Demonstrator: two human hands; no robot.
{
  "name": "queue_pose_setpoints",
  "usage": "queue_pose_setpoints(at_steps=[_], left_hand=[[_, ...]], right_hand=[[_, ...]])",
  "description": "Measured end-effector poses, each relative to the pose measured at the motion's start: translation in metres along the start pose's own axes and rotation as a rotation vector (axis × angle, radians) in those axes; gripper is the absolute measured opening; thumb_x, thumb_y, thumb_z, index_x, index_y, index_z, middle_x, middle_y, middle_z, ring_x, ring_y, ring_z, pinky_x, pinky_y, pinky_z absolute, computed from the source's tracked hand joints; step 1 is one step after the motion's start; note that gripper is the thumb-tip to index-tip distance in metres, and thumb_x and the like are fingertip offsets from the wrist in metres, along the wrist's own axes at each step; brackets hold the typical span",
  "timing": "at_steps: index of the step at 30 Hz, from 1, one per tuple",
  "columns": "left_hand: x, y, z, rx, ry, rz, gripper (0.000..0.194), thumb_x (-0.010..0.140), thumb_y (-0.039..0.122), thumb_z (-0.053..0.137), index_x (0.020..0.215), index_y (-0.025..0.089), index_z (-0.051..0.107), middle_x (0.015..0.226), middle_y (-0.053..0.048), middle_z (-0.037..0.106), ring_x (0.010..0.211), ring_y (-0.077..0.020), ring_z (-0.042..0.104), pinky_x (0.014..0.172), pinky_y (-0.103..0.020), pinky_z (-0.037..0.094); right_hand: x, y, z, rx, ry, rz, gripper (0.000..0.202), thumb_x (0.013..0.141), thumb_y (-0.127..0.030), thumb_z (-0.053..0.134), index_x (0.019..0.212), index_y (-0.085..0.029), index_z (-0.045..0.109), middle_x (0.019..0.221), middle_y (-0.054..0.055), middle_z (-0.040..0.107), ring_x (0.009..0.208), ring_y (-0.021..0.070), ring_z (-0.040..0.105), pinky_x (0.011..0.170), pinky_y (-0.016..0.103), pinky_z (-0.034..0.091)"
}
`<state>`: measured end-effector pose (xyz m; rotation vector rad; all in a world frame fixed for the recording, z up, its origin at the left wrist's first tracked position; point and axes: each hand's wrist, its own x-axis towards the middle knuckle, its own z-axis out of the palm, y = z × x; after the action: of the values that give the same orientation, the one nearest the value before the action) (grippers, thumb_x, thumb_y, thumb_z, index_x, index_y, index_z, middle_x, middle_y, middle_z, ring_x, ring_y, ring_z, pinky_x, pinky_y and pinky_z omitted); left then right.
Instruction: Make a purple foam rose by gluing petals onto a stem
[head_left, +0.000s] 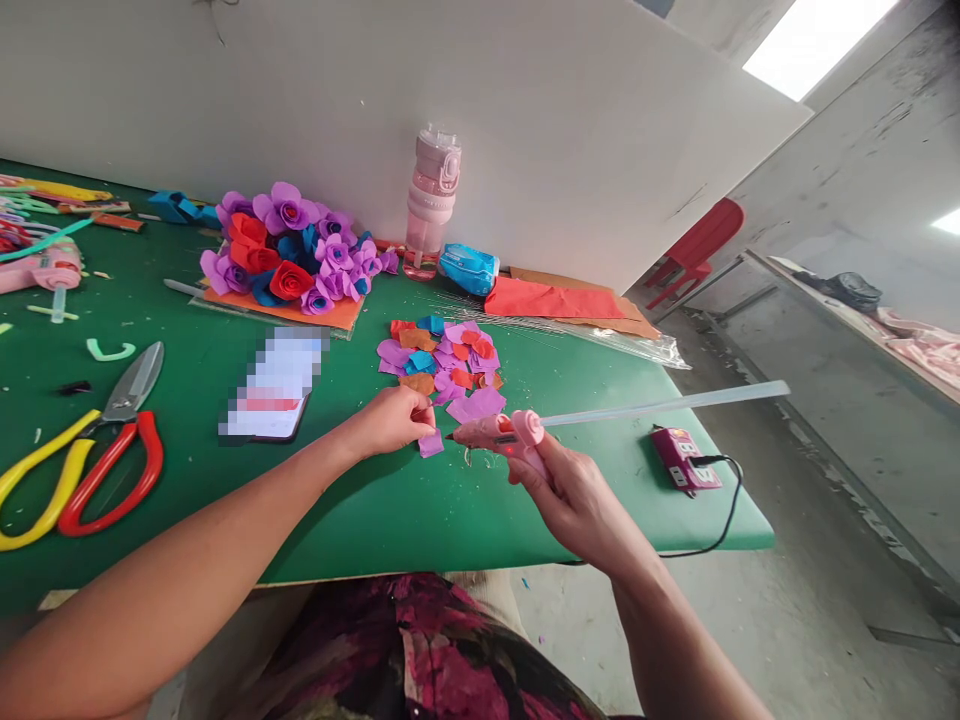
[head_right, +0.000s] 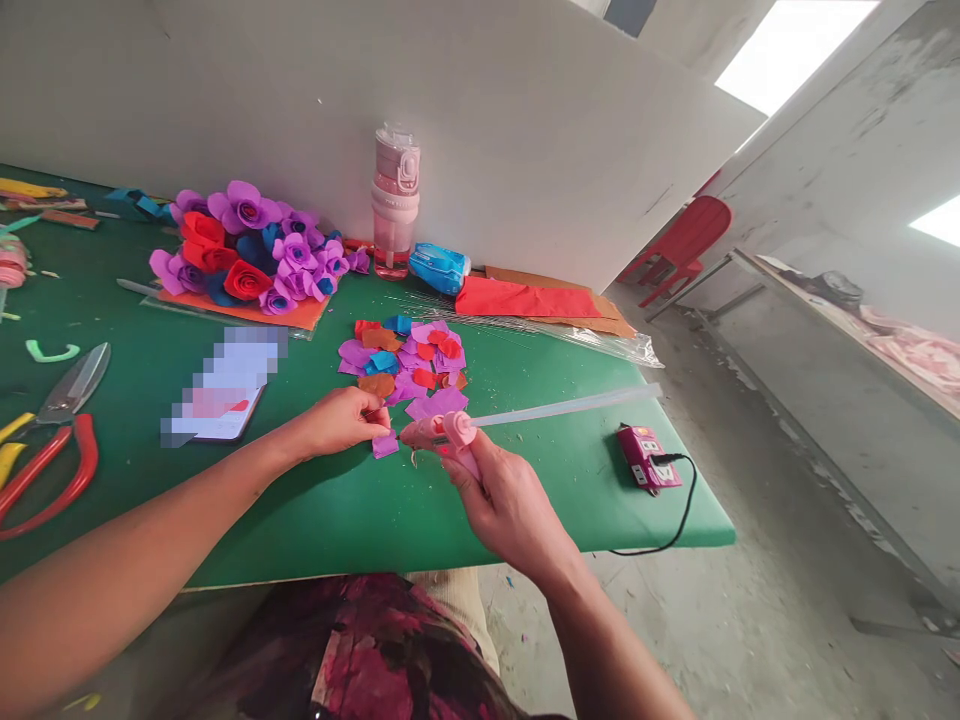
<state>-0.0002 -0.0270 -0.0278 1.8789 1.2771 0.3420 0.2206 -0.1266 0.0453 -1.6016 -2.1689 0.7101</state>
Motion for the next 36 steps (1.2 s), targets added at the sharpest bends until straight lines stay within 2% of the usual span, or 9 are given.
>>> queue_pose_setpoints(at_steps=[4,11,20,27,36], left_hand=[[0.0,-0.001,0.0,-0.003,0.003,0.006,0.013,0.062,0.022,0.054,0.064,0.017,0.066,0.064,-0.002,0.069,0.066,-0.0182,0.063,0.056,-0.025,0.038],[0.0,-0.001,0.0,-0.015,-0.004,0.008,0.014,0.062,0.023,0.054,0.064,0.017,0.067,0.063,-0.001,0.069,0.066,-0.018,0.062,0.056,-0.024,0.039],[-0.001,0.001,-0.001,0.001,-0.005,0.008,0.014,0.062,0.022,0.054,0.064,0.017,0.067,0.063,-0.001,0.069,0.065,-0.0175,0.062,0.056,-0.024,0.038],[-0.001,0.002,-0.001,-0.002,0.005,0.008,0.014,0.062,0.022,0.054,0.064,0.017,0.067,0.063,-0.001,0.069,0.066,-0.0176,0.062,0.056,-0.024,0.038],[-0.001,0.003,-0.002,0.01,-0.007,-0.001,0.014,0.063,0.021,0.054,0.065,0.017,0.067,0.065,-0.002,0.069,0.067,-0.0181,0.062,0.057,-0.025,0.038]], right_hand=[[0.002,-0.002,0.005,-0.012,-0.044,-0.014,0.03,0.095,-0.031,0.037,0.118,-0.022,0.052,0.084,0.005,0.067,0.069,0.0181,0.061,0.061,0.025,0.043],[0.004,-0.003,0.01,-0.052,-0.063,-0.022,0.029,0.093,-0.031,0.039,0.115,-0.021,0.056,0.081,0.007,0.069,0.07,0.0204,0.063,0.061,0.026,0.045],[0.005,0.001,0.016,-0.064,-0.077,-0.006,0.027,0.094,-0.034,0.037,0.107,-0.018,0.056,0.076,0.004,0.065,0.062,0.0171,0.058,0.056,0.023,0.039],[0.006,0.002,0.016,-0.061,-0.078,-0.01,0.029,0.094,-0.033,0.037,0.113,-0.02,0.053,0.073,0.003,0.064,0.061,0.0175,0.057,0.056,0.024,0.037],[0.006,0.002,0.018,-0.074,-0.1,0.007,0.024,0.095,-0.031,0.037,0.109,-0.019,0.052,0.082,0.005,0.067,0.065,0.0181,0.06,0.058,0.024,0.036]])
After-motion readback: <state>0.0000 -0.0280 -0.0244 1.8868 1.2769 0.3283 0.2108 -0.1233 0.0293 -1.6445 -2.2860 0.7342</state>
